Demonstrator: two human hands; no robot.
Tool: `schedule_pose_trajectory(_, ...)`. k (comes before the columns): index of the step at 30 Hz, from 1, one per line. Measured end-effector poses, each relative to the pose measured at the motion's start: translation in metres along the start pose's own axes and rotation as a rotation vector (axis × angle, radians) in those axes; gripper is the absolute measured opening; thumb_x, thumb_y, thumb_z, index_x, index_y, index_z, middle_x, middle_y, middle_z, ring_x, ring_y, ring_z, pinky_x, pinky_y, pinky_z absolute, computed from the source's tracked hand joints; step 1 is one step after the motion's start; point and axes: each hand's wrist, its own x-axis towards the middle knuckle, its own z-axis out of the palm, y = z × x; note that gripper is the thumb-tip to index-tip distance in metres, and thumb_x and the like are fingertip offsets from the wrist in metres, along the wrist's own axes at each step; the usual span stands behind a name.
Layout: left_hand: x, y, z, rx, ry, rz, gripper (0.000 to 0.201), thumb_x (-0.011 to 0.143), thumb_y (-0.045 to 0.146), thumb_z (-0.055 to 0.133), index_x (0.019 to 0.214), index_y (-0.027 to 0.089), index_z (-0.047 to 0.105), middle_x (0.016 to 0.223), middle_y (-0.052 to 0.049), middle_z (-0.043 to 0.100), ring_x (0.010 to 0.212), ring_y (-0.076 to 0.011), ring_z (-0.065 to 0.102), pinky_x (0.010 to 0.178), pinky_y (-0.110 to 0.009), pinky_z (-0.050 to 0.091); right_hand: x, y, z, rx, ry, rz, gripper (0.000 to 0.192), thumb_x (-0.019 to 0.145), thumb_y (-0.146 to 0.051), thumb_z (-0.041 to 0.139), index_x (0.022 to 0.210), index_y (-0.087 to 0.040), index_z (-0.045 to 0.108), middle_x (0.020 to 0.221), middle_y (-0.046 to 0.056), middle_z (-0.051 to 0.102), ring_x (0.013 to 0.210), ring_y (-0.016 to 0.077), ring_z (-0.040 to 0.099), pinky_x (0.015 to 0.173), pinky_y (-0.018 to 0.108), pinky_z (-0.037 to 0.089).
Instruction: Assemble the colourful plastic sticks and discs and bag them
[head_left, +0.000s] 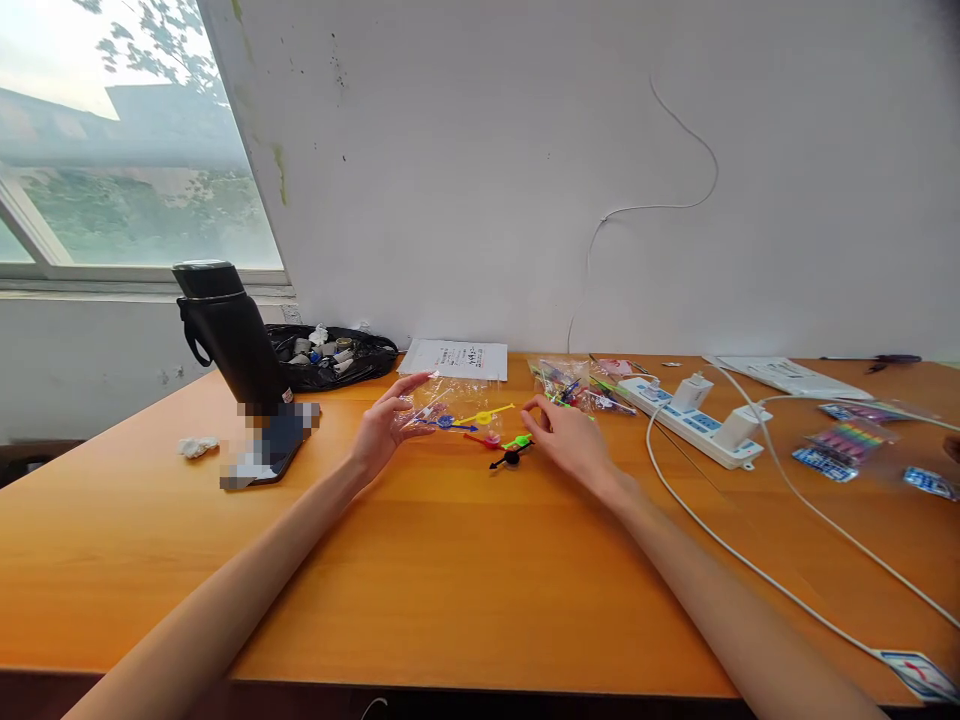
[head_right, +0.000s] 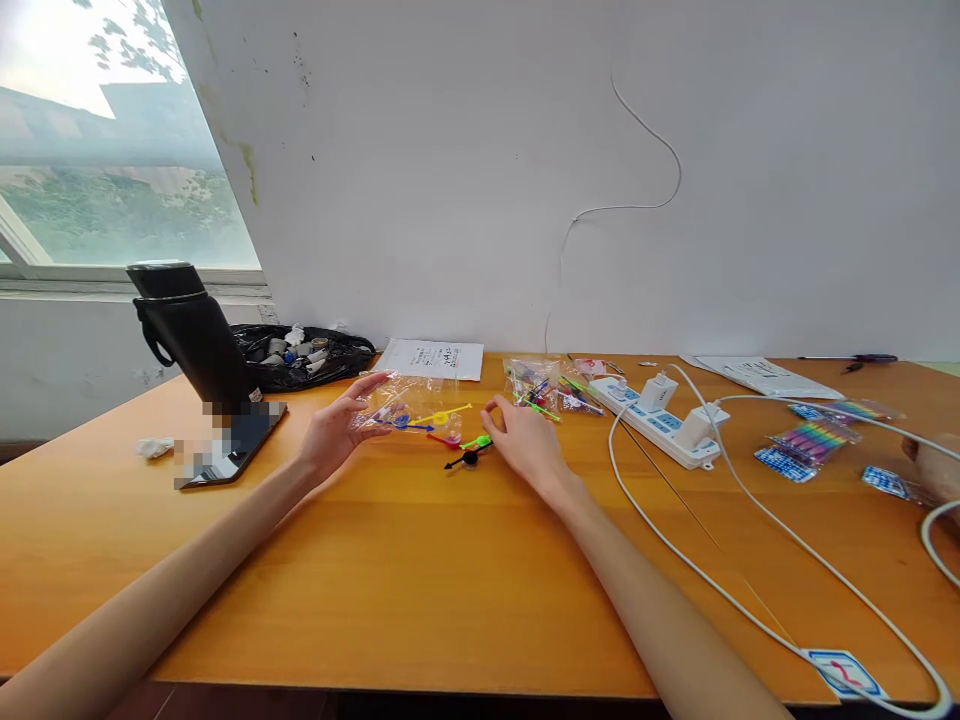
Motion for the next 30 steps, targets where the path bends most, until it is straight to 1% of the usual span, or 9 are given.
schedule_pose_trajectory(2,0.0,-0.002,-0.001,0.001,-0.018,-0.002,0.051,0.08,0.019,0.059,0.129,0.028,0.067,0.16,-0.001,0.04,0.119,-0.0306,0.065,0.079,-0.031,0.064,0.001,-0.003,0.002,0.237,0.019,-0.042,0.028,0.099,-0.045,0.048,0.106,-0.023,0.064,0.085,0.004,0.07,0.077,0.0203,0.064,0.068,0.03,0.043)
schedule_pose_trajectory(4,0.0,-0.003,-0.001,0.015,-0.023,0.001,0.051,0.08,0.019,0.059,0.129,0.028,0.067,0.16,-0.001,0.04,0.12,-0.0307,0.064,0.079,-0.031,0.064,0.002,-0.007,0.005,0.482,-0.022,-0.078,0.029,0.098,-0.047,0.051,0.107,-0.022,0.063,0.095,0.005,0.071,0.084,0.0195,0.065,0.072,0.03,0.047)
schedule_pose_trajectory(7,0.0,-0.003,-0.001,0.049,-0.025,0.009,0.05,0.08,0.02,0.059,0.129,0.027,0.067,0.16,-0.002,0.042,0.12,-0.031,0.063,0.079,-0.032,0.064,0.002,-0.01,0.012,0.663,-0.098,-0.098,0.029,0.094,-0.048,0.057,0.102,-0.021,0.064,0.096,0.005,0.07,0.089,0.0192,0.065,0.076,0.03,0.049)
schedule_pose_trajectory(12,0.0,-0.002,0.002,0.079,-0.032,0.015,0.049,0.08,0.02,0.059,0.128,0.026,0.068,0.16,-0.002,0.042,0.119,-0.0313,0.064,0.079,-0.033,0.064,0.002,-0.011,0.017,0.746,-0.138,-0.086,0.027,0.088,-0.047,0.066,0.094,-0.02,0.067,0.094,0.004,0.07,0.084,0.0175,0.065,0.075,0.029,0.05)
schedule_pose_trajectory(17,-0.001,-0.003,0.005,0.104,-0.063,0.018,0.053,0.079,0.018,0.06,0.131,0.027,0.067,0.162,-0.003,0.04,0.121,-0.0326,0.064,0.084,-0.037,0.063,0.002,-0.015,0.014,0.811,-0.171,-0.074,0.03,0.084,-0.048,0.07,0.093,-0.019,0.07,0.095,0.005,0.074,0.085,0.0184,0.069,0.08,0.03,0.053)
schedule_pose_trajectory(23,-0.004,-0.003,0.01,0.106,-0.125,0.012,0.057,0.08,0.016,0.062,0.136,0.032,0.063,0.164,-0.001,0.037,0.124,-0.034,0.063,0.09,-0.037,0.061,0.003,-0.015,0.015,0.986,-0.191,0.046,0.035,0.077,-0.049,0.077,0.095,-0.02,0.067,0.098,0.008,0.077,0.1,0.0234,0.073,0.089,0.035,0.055)
schedule_pose_trajectory(25,-0.005,-0.002,0.012,0.113,-0.13,0.011,0.058,0.081,0.016,0.062,0.136,0.033,0.063,0.165,-0.001,0.035,0.124,-0.0342,0.064,0.09,-0.038,0.061,0.003,-0.014,0.015,1.002,-0.217,0.068,0.035,0.077,-0.049,0.077,0.095,-0.021,0.067,0.098,0.008,0.077,0.099,0.0235,0.073,0.09,0.036,0.055)
schedule_pose_trajectory(27,-0.007,-0.001,0.014,0.123,-0.132,0.008,0.059,0.08,0.015,0.063,0.137,0.033,0.063,0.165,-0.002,0.034,0.124,-0.0344,0.064,0.09,-0.038,0.061,0.004,-0.012,0.016,0.969,-0.221,0.042,0.035,0.078,-0.05,0.077,0.094,-0.02,0.068,0.096,0.007,0.077,0.097,0.0226,0.073,0.091,0.036,0.054)
schedule_pose_trajectory(30,-0.008,0.001,0.016,0.129,-0.152,0.006,0.059,0.08,0.015,0.064,0.137,0.032,0.063,0.165,-0.004,0.035,0.124,-0.0348,0.064,0.089,-0.038,0.061,0.005,-0.011,0.016,0.9,-0.181,-0.031,0.034,0.079,-0.05,0.076,0.091,-0.019,0.071,0.097,0.006,0.075,0.096,0.0214,0.071,0.093,0.036,0.053)
